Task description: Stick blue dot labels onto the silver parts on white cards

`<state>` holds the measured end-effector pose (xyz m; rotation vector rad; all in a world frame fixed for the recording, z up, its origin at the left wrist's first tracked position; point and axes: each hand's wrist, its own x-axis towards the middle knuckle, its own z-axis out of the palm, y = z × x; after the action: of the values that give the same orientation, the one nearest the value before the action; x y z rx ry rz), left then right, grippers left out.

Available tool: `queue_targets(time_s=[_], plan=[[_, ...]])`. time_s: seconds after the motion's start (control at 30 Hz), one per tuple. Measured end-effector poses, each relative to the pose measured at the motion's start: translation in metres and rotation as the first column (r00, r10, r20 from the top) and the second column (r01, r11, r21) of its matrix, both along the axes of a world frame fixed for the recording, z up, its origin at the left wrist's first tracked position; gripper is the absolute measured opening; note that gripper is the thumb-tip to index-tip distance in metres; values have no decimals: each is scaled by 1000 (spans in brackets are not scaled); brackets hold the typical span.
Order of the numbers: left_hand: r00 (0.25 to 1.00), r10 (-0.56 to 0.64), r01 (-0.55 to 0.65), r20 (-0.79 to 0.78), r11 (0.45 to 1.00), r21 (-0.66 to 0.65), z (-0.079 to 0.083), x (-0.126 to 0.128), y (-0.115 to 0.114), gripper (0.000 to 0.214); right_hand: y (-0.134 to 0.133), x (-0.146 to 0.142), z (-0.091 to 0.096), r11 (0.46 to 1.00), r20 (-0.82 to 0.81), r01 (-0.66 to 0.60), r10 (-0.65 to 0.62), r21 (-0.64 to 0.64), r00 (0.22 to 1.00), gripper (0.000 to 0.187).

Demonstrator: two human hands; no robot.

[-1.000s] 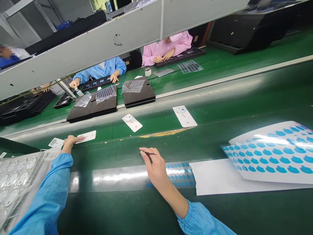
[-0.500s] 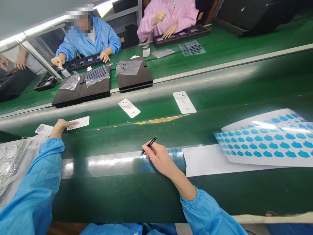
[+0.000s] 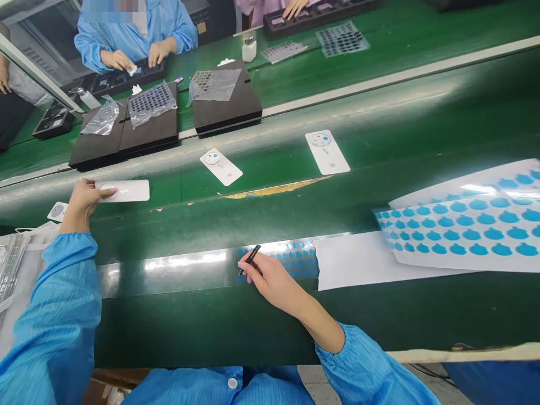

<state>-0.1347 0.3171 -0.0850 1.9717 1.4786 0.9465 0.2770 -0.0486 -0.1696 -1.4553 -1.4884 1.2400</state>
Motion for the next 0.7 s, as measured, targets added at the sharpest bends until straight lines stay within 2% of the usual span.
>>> queue_targets(time_s=[0.1,0.2,0.27,0.3,0.33,0.4,0.43,0.5,0.53,0.6,0.7], plan=[[982,112,-105,155,993,-49,9,9,-8,94,0,2,1,1000,-40,-6,5,-21,999,35],[947,107,-98,302,994,-45,23,31,-47,88,-1,4,-1,996,-130,22,-33,-81,991,38],[925,-63,80,374,996,-30,28,54,-89,65,-1,5,-1,989,-203,59,-86,-135,975,40],[929,-185,223,321,971,-85,28,67,-113,51,0,5,-1,984,-234,84,-120,-157,965,41],[908,-324,381,267,902,-203,26,81,-136,42,1,5,0,979,-258,112,-154,-172,954,42],[799,-567,594,202,690,-414,12,107,-177,33,3,4,4,968,-286,168,-216,-184,934,44],[736,-654,654,174,620,-435,3,118,-193,33,5,3,6,964,-291,190,-238,-183,926,45],[632,-767,731,108,544,-412,-19,135,-217,35,8,-1,10,960,-295,219,-263,-174,919,44],[603,-796,749,48,544,-378,-30,140,-225,36,10,-4,12,960,-294,226,-267,-166,918,44],[586,-800,750,-129,596,-287,-45,144,-236,35,13,-10,14,963,-284,225,-260,-152,923,43],[565,-726,729,-392,661,-175,-53,138,-247,40,17,-20,17,968,-252,206,-236,-141,938,40]])
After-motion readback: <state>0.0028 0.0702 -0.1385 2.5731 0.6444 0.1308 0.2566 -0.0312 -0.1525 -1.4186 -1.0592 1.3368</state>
